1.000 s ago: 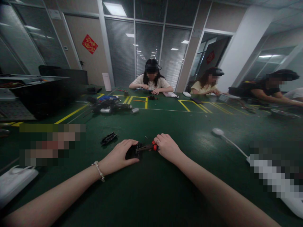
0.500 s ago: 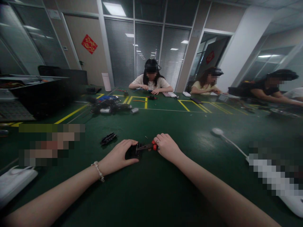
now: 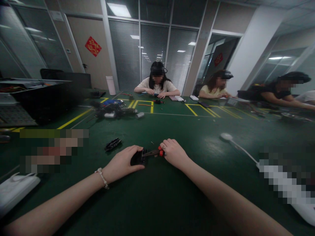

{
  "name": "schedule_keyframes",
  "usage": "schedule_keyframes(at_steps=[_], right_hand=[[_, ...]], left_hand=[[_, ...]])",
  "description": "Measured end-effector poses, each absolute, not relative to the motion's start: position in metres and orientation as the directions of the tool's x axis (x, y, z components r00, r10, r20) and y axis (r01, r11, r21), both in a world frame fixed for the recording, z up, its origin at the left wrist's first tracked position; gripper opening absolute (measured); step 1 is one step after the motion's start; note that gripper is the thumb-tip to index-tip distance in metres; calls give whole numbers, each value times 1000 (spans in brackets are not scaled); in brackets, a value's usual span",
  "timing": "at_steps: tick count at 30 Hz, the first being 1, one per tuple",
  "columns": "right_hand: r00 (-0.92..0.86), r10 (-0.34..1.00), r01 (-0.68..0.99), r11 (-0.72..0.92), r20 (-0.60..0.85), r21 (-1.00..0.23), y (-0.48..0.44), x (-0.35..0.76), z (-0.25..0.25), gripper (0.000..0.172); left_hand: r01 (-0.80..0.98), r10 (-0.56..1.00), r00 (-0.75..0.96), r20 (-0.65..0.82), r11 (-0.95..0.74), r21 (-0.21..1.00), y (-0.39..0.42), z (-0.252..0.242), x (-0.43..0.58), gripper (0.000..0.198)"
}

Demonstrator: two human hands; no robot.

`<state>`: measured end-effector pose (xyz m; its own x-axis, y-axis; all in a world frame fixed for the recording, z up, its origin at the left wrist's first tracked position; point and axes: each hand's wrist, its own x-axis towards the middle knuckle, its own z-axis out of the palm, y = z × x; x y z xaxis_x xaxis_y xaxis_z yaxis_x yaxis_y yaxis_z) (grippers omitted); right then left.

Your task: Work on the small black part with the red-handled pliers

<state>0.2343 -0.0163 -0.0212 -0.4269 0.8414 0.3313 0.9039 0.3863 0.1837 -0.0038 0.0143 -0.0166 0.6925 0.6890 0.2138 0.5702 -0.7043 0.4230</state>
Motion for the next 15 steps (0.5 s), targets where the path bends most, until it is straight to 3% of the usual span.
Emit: schedule_keyframes(at_steps=[15], right_hand=[[-424,844,905,380,328,192,-16,234,-20,24]], left_hand=[[528,647,711,274,-749,400,14,-19,-4,55]])
